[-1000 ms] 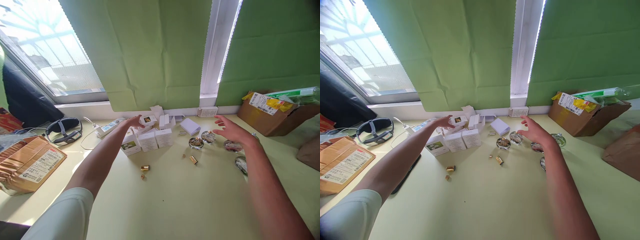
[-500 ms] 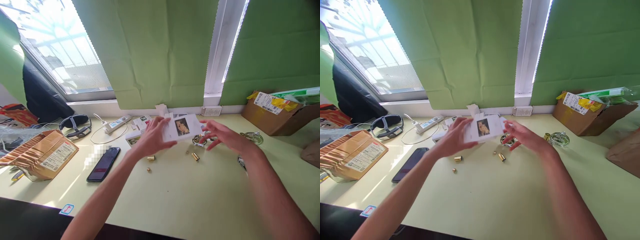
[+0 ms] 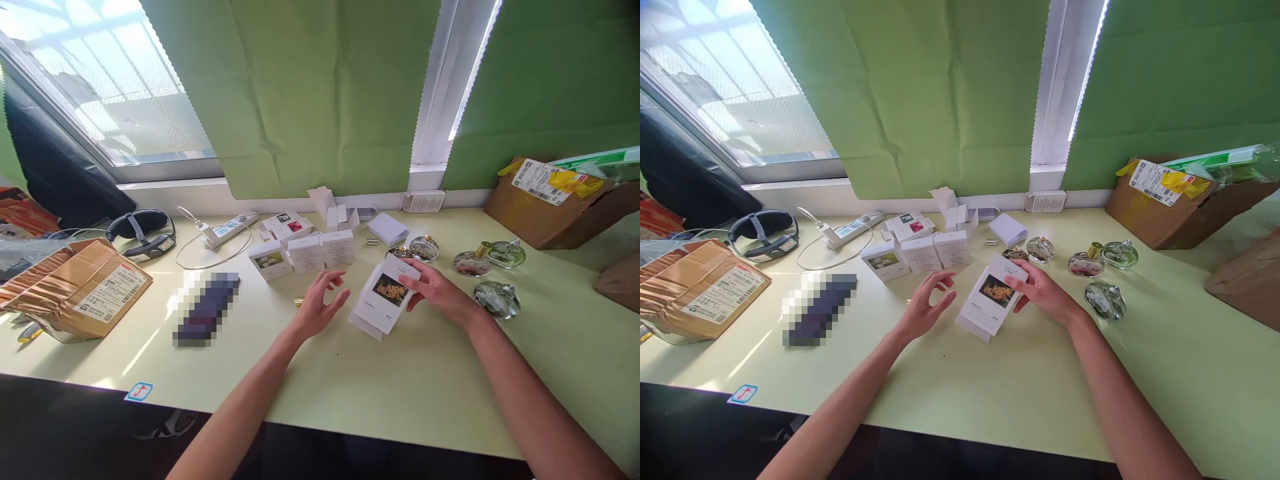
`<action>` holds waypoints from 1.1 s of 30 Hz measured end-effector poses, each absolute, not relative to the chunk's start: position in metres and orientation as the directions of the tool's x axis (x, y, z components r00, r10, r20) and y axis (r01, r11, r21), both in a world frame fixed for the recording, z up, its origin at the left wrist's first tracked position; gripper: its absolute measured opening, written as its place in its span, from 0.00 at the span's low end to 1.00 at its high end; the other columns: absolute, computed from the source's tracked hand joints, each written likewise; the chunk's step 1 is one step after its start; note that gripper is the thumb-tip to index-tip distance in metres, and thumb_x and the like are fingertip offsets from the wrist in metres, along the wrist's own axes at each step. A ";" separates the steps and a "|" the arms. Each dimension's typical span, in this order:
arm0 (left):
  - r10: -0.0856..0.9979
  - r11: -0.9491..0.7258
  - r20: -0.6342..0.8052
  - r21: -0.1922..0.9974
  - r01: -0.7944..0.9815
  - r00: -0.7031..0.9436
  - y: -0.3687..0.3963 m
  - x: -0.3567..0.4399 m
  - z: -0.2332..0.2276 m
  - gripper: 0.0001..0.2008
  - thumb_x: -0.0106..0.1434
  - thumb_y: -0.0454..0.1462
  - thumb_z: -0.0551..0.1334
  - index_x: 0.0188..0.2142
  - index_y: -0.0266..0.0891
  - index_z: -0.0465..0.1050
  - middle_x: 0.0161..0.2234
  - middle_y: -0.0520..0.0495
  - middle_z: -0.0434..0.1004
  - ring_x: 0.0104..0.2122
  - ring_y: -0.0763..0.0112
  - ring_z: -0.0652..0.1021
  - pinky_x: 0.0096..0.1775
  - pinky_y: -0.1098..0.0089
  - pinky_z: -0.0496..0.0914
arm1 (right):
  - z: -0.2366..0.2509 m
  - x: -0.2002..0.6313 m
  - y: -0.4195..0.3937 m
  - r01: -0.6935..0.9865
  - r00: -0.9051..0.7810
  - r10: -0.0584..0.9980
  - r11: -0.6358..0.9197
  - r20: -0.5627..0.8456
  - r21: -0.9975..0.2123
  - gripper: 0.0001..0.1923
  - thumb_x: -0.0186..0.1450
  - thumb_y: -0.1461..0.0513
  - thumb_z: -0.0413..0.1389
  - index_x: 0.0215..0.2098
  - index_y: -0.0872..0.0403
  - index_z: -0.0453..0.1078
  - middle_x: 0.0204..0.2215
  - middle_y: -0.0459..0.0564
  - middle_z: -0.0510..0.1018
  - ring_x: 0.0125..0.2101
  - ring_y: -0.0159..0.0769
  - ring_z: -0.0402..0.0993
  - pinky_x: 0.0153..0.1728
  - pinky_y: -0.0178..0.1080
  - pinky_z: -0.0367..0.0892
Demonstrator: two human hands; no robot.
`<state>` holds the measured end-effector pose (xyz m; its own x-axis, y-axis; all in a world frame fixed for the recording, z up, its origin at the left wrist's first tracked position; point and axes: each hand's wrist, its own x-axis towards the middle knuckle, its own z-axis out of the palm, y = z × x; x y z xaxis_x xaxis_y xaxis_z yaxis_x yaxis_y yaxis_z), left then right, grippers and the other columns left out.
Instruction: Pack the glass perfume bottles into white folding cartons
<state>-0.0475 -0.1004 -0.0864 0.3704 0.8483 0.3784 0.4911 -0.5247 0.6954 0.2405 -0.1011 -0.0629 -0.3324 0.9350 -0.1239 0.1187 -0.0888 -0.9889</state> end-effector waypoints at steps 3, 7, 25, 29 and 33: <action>0.847 -0.531 0.397 0.677 0.509 0.355 -0.099 -0.048 -0.088 0.11 0.71 0.42 0.57 0.49 0.42 0.70 0.40 0.47 0.73 0.38 0.72 0.74 0.42 0.69 0.69 | -0.072 0.236 -0.099 0.149 -0.317 0.937 -0.106 -0.149 -0.983 0.27 0.66 0.48 0.57 0.59 0.46 0.61 0.45 0.52 0.79 0.40 0.44 0.79 0.26 0.40 0.79; 0.853 -0.521 0.427 0.651 0.552 0.300 -0.096 -0.052 -0.085 0.08 0.70 0.40 0.57 0.45 0.41 0.71 0.35 0.50 0.72 0.34 0.73 0.72 0.39 0.71 0.68 | -0.086 0.226 -0.099 0.180 -0.327 0.937 -0.069 -0.126 -0.981 0.28 0.65 0.49 0.58 0.60 0.45 0.60 0.53 0.54 0.75 0.45 0.47 0.77 0.27 0.41 0.79; 0.869 -0.486 0.294 0.662 0.570 0.399 -0.105 -0.045 -0.093 0.16 0.71 0.44 0.55 0.55 0.44 0.63 0.52 0.43 0.67 0.50 0.64 0.71 0.54 0.60 0.68 | -0.076 0.241 -0.095 0.372 0.032 0.944 0.294 0.329 -0.880 0.14 0.67 0.50 0.54 0.42 0.49 0.70 0.42 0.51 0.77 0.36 0.39 0.76 0.21 0.35 0.70; 0.789 -0.563 0.229 0.641 0.522 0.570 -0.108 -0.046 -0.085 0.27 0.66 0.47 0.61 0.62 0.47 0.59 0.62 0.41 0.59 0.63 0.58 0.62 0.62 0.55 0.61 | -0.056 0.259 -0.072 0.511 0.156 0.908 0.264 0.390 -0.818 0.14 0.69 0.51 0.50 0.47 0.49 0.65 0.46 0.52 0.75 0.39 0.38 0.76 0.26 0.36 0.71; 0.712 -0.616 0.148 0.600 0.510 0.686 -0.113 -0.043 -0.078 0.31 0.63 0.48 0.64 0.63 0.49 0.59 0.68 0.43 0.51 0.67 0.55 0.56 0.66 0.52 0.56 | -0.026 0.266 -0.009 0.695 0.147 0.921 0.164 0.361 -0.700 0.12 0.68 0.58 0.54 0.49 0.52 0.68 0.49 0.53 0.76 0.47 0.39 0.74 0.44 0.41 0.72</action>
